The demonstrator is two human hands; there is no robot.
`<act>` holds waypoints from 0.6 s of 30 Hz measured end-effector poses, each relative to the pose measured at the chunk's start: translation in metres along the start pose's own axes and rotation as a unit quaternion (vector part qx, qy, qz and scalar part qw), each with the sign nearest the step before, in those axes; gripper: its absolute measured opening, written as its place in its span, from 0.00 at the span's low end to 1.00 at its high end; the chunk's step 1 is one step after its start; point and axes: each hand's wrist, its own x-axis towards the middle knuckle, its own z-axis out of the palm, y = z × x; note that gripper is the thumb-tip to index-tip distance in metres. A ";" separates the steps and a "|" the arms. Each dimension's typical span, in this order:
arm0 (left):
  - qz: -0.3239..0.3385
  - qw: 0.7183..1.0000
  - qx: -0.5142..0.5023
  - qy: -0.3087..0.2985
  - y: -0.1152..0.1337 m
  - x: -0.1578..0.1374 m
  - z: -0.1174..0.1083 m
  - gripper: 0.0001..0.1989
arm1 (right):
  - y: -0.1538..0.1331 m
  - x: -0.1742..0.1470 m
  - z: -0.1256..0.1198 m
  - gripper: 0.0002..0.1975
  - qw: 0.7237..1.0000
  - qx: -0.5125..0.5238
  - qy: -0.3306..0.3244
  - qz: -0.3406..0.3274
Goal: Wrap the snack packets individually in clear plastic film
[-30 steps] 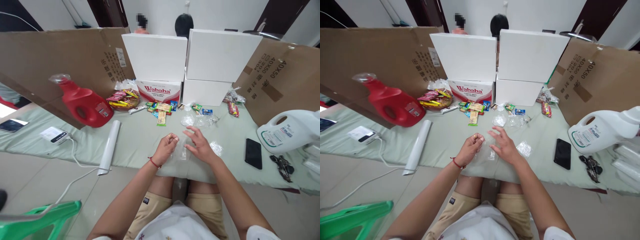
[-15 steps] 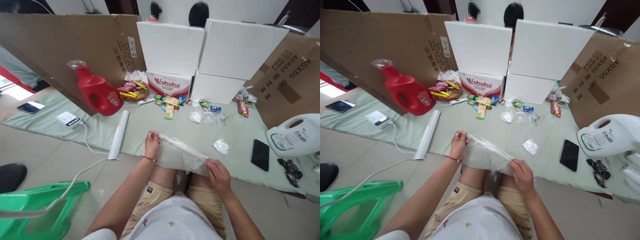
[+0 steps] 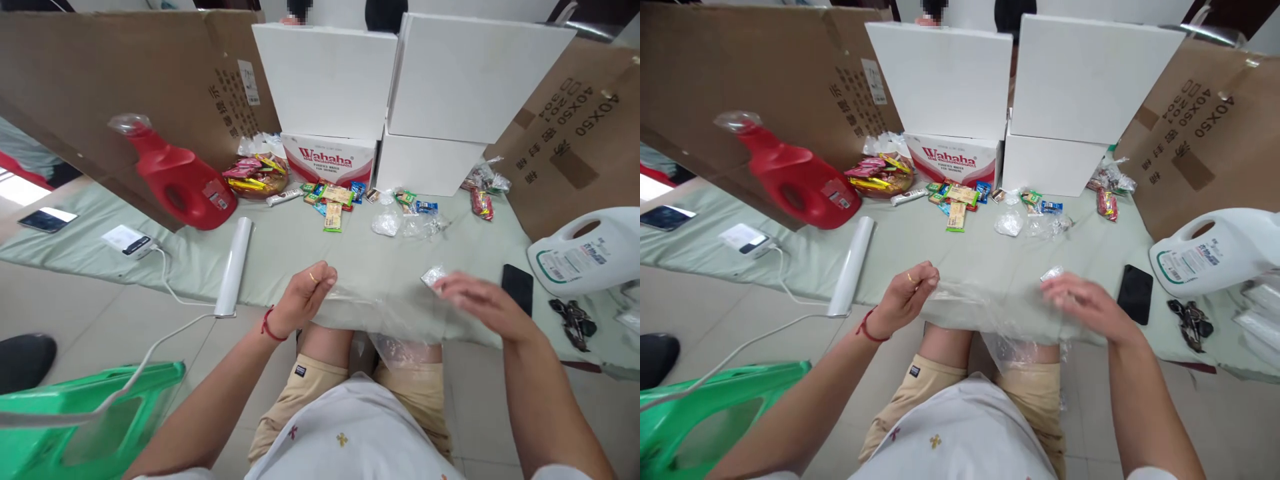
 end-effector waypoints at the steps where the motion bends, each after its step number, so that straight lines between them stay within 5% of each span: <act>1: 0.034 0.999 0.018 -0.023 0.007 0.000 0.001 0.11 | -0.001 0.014 0.005 0.17 0.997 0.003 0.071 0.012; 3: 0.079 0.995 0.042 -0.053 0.017 0.001 0.004 0.10 | -0.002 0.044 0.027 0.28 0.994 0.037 0.090 0.058; 5: 0.095 0.992 0.059 -0.067 0.020 0.001 0.006 0.09 | -0.002 0.069 0.060 0.36 0.989 0.108 0.019 0.102; 9: 0.073 0.991 0.084 -0.068 0.015 -0.003 0.006 0.09 | 0.003 0.093 0.115 0.27 0.964 0.203 -0.075 0.152; 14: 0.033 0.990 0.088 -0.106 -0.007 -0.019 -0.006 0.12 | 0.032 0.106 0.118 0.21 0.921 0.319 0.058 0.215; 18: 0.027 0.978 0.161 -0.133 -0.059 -0.034 -0.028 0.12 | 0.064 0.121 0.108 0.17 0.917 0.205 0.198 0.280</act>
